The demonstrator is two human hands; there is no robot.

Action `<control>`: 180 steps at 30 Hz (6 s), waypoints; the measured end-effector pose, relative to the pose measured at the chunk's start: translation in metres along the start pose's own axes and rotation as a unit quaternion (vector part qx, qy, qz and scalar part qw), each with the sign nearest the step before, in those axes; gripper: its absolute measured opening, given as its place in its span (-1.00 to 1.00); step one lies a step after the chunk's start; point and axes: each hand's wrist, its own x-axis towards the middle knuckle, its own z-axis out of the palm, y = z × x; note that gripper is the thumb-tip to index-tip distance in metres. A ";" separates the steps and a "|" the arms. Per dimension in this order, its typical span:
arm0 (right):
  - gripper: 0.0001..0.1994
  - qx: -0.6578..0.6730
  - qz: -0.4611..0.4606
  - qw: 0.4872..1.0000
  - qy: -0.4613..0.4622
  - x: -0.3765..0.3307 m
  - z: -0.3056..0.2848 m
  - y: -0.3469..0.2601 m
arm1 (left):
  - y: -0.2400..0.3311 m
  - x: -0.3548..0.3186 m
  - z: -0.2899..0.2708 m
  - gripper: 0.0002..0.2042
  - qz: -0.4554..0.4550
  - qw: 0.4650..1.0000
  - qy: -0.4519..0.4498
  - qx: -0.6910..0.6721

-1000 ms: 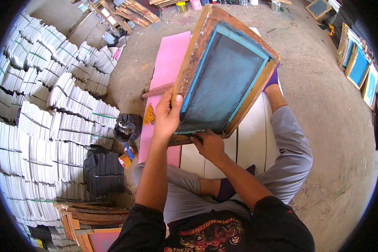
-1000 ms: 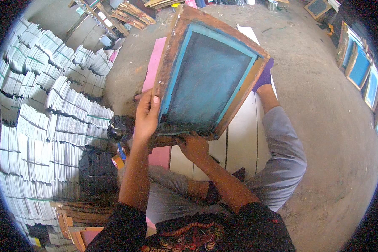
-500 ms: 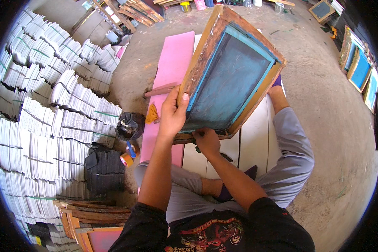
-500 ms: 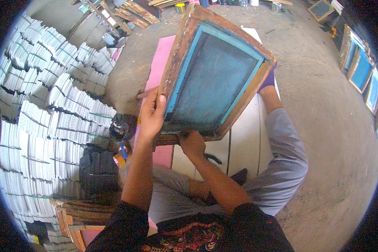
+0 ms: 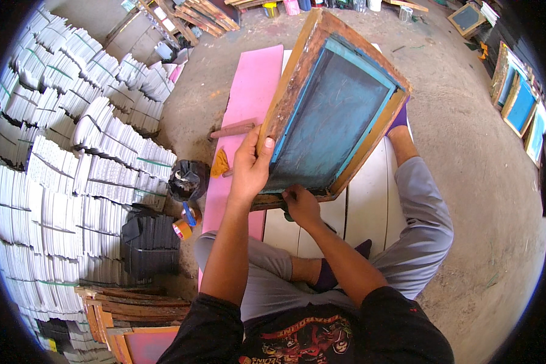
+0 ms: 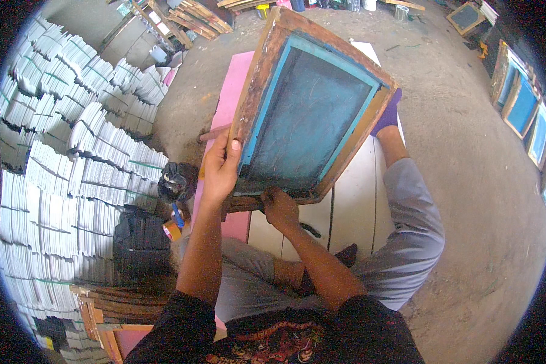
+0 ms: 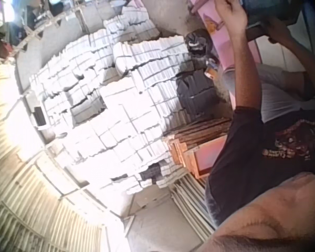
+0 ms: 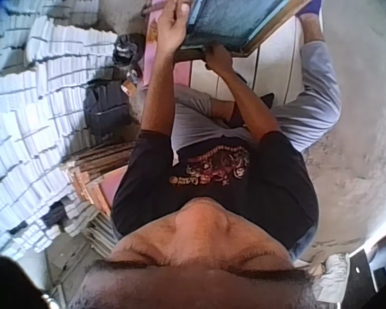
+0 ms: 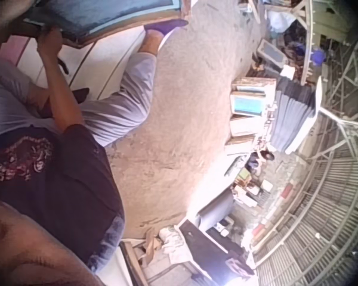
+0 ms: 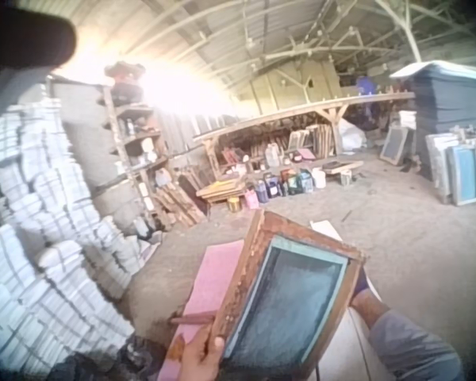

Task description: The person sits on the floor and wipes the surface of a wooden frame with a cloth, then applies masking tape along the edges of the frame. The person handles the frame, a cloth, and a roll of tape during the task.

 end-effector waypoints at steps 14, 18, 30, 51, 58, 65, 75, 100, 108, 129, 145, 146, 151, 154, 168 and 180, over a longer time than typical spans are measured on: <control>-0.87 -0.038 -0.132 0.983 0.124 -0.007 0.011 -0.001 | -0.002 0.003 0.002 -0.61 -0.001 1.000 0.002 0.010; -0.80 -0.026 -0.088 0.990 0.110 -0.008 0.009 -0.009 | 0.000 0.003 0.004 -0.61 0.006 1.000 0.010 0.015; -0.74 -0.038 0.007 0.991 0.125 -0.015 0.016 -0.034 | 0.001 0.004 0.005 -0.60 0.014 1.000 0.008 0.003; -0.75 0.040 0.084 0.995 0.020 0.005 0.012 -0.020 | 0.001 0.007 0.005 -0.63 0.012 1.000 0.018 0.018; -0.77 -0.055 -0.006 0.998 0.030 0.009 0.014 -0.005 | -0.006 0.009 0.000 -0.62 0.001 1.000 0.020 0.024; -0.88 -0.110 -0.117 0.984 0.074 -0.004 0.013 0.000 | -0.003 0.008 0.001 -0.60 -0.009 0.999 0.035 0.040; -0.75 -0.095 -0.119 0.985 0.080 -0.006 0.003 -0.018 | 0.002 0.014 0.008 -0.59 0.010 0.998 0.020 0.055; -0.71 0.103 -0.037 0.994 -0.010 0.007 0.000 0.027 | 0.008 0.032 0.022 -0.60 0.043 0.997 -0.016 0.060; -0.76 0.151 -0.097 0.983 0.043 0.006 -0.004 0.034 | 0.001 0.029 0.014 -0.60 0.056 0.996 -0.032 0.067; -0.65 -0.028 -0.008 0.982 0.186 0.005 -0.018 0.036 | 0.008 0.029 0.027 -0.58 0.092 0.990 -0.067 0.089; -0.80 -0.147 -0.006 0.988 0.048 0.003 -0.030 0.035 | 0.016 0.025 0.031 -0.61 0.102 0.990 -0.063 0.076; -0.81 -0.121 -0.002 0.991 0.055 0.005 -0.025 0.045 | 0.014 0.023 0.029 -0.61 0.095 0.991 -0.059 0.078; -0.81 -0.042 -0.008 0.993 0.111 0.003 -0.014 0.064 | 0.009 0.022 0.024 -0.61 0.101 0.990 -0.053 0.086; -0.78 -0.017 -0.034 0.992 0.120 0.000 -0.017 0.060 | 0.011 0.020 0.023 -0.61 0.082 0.992 -0.059 0.070; -0.82 -0.055 -0.244 0.967 0.037 0.013 -0.041 0.079 | 0.018 0.022 0.027 -0.56 0.076 0.990 -0.078 0.087; -0.90 0.004 -0.062 0.994 0.085 0.012 -0.055 0.093 | 0.008 0.022 0.017 -0.61 0.060 0.996 -0.056 0.038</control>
